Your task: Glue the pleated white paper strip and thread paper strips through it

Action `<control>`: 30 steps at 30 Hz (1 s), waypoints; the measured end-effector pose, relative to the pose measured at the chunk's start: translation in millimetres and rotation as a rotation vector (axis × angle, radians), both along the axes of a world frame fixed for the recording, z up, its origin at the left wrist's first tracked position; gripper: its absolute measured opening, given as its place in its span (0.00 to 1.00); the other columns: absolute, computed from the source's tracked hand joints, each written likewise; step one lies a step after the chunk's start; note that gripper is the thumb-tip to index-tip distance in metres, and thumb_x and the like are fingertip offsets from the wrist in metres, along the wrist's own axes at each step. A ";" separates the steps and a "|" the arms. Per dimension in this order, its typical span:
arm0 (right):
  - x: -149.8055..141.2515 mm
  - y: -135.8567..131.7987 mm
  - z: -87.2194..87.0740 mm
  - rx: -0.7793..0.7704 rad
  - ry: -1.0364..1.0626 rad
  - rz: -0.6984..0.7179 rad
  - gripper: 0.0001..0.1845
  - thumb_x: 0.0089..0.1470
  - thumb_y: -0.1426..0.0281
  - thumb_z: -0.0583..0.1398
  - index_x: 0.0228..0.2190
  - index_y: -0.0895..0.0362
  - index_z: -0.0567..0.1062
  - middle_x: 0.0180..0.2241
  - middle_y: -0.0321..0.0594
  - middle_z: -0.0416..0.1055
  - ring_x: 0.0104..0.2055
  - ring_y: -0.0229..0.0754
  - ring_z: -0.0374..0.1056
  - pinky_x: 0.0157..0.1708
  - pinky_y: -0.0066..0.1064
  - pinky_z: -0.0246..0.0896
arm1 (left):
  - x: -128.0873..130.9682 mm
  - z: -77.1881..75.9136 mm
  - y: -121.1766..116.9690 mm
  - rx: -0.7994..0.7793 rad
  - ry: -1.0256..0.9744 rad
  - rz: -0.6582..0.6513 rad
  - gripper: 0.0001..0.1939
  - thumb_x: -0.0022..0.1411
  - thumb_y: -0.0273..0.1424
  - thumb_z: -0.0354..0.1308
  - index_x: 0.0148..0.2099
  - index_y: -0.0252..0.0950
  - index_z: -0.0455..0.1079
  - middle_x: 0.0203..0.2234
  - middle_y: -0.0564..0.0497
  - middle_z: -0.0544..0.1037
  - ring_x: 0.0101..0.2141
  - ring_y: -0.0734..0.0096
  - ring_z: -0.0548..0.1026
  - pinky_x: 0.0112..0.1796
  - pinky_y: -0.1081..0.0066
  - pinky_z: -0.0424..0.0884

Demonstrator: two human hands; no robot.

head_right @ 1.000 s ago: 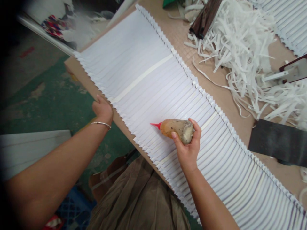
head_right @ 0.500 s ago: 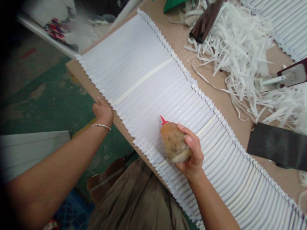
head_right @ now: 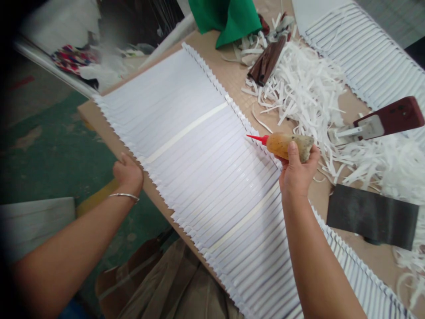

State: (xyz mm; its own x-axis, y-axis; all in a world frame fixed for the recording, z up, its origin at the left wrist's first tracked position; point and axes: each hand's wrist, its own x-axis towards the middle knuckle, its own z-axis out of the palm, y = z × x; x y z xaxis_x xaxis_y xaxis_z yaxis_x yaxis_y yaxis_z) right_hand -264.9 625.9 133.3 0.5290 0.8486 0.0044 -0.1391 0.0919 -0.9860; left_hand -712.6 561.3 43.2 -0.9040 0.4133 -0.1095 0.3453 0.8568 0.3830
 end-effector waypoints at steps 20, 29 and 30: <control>-27.2 -29.3 -3.9 -0.074 -0.035 0.013 0.34 0.44 0.56 0.75 0.47 0.50 0.68 0.46 0.34 0.72 0.42 0.41 0.75 0.36 0.39 0.80 | 1.5 2.3 -0.6 -0.011 0.004 0.000 0.28 0.79 0.43 0.37 0.46 0.27 0.71 0.51 0.24 0.78 0.52 0.45 0.79 0.50 0.57 0.71; -55.4 -76.5 -1.3 -0.098 -0.032 0.068 0.32 0.46 0.59 0.75 0.49 0.49 0.69 0.44 0.33 0.72 0.44 0.39 0.73 0.48 0.39 0.74 | 2.2 4.0 0.0 0.015 -0.034 -0.009 0.27 0.80 0.41 0.36 0.47 0.25 0.70 0.51 0.22 0.77 0.53 0.45 0.78 0.51 0.56 0.71; -57.3 -82.0 -2.7 -0.108 -0.057 0.073 0.32 0.46 0.59 0.74 0.50 0.50 0.70 0.44 0.34 0.71 0.45 0.39 0.72 0.49 0.39 0.73 | 2.2 3.4 0.0 0.017 -0.037 -0.008 0.28 0.80 0.41 0.36 0.48 0.24 0.70 0.51 0.22 0.77 0.53 0.45 0.78 0.51 0.56 0.71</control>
